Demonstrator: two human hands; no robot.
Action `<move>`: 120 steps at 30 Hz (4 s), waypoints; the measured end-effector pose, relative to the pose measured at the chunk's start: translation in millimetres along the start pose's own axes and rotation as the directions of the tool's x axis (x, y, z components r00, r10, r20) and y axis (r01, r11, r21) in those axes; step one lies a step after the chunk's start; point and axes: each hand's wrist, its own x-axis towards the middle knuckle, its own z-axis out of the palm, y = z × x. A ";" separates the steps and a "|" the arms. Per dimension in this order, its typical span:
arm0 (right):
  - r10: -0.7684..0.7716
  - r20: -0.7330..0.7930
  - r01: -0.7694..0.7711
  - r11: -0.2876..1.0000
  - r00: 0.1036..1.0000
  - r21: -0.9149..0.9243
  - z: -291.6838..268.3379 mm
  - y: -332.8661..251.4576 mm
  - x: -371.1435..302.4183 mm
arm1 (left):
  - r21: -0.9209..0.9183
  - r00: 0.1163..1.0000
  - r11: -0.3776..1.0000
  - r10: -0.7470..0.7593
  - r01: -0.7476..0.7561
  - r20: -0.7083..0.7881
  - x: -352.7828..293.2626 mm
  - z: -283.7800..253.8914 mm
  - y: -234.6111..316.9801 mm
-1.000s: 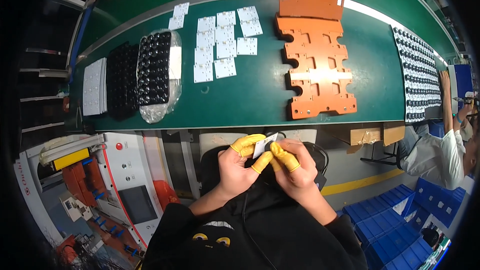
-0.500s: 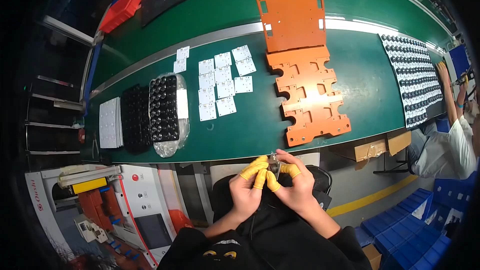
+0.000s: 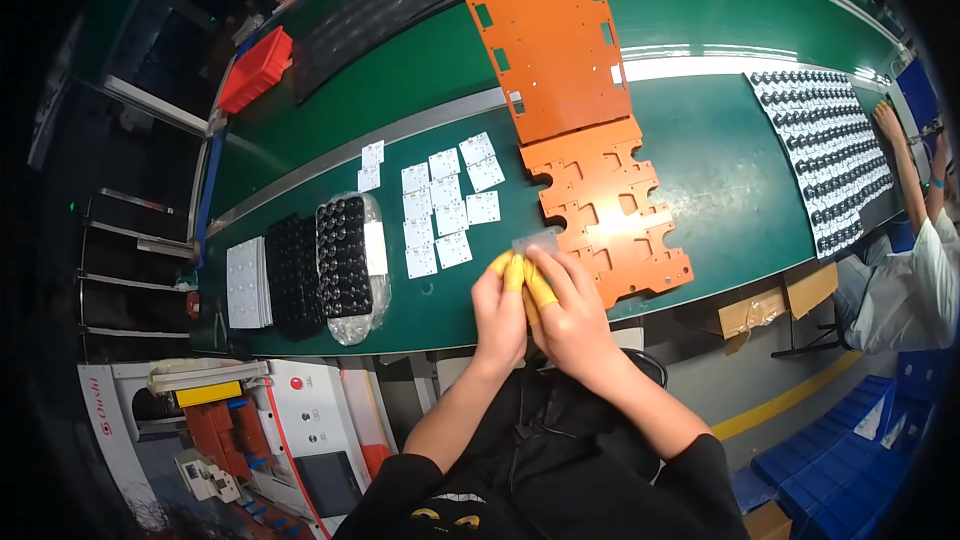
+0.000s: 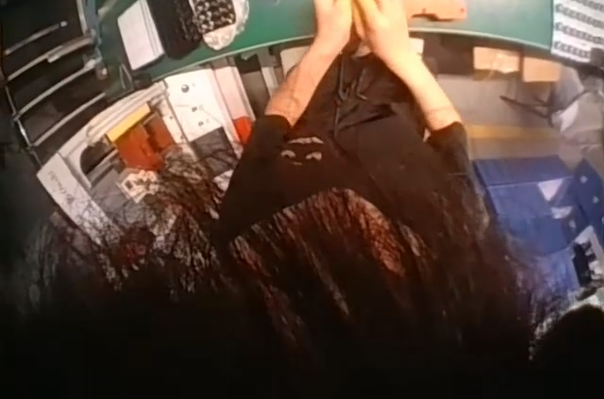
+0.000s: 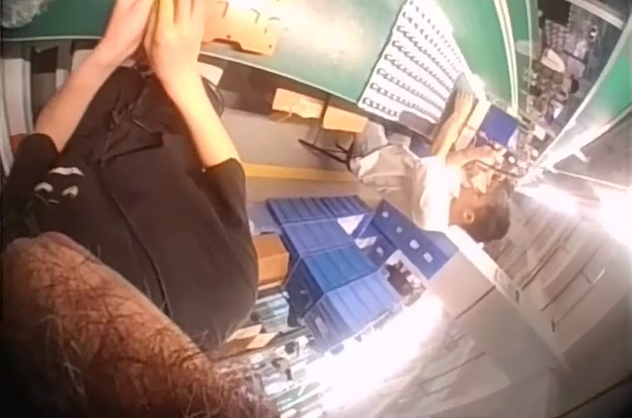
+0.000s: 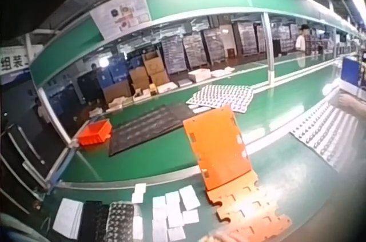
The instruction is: Assembling small electronic components into an orange fixture tray at a production line workstation.
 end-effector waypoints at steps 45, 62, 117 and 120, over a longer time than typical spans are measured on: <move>0.136 0.132 -0.115 0.981 0.982 -0.155 34.6 56.9 50.0 | 0.250 0.991 0.959 0.116 -0.131 0.073 119.3 20.2 -17.3; 0.135 0.108 -0.118 0.981 0.985 -0.152 31.9 64.1 47.7 | 0.330 0.991 0.941 -0.112 0.082 0.073 126.8 20.8 -15.6; -0.010 0.522 0.068 0.993 0.853 -0.093 244.4 -86.7 134.9 | 0.589 0.792 0.755 0.533 -0.287 -0.298 -125.3 -186.7 -16.1; -0.086 0.398 0.093 0.996 0.913 0.002 231.7 -85.9 133.9 | 0.389 0.829 0.867 0.448 -0.312 -0.335 -108.6 -186.9 -23.9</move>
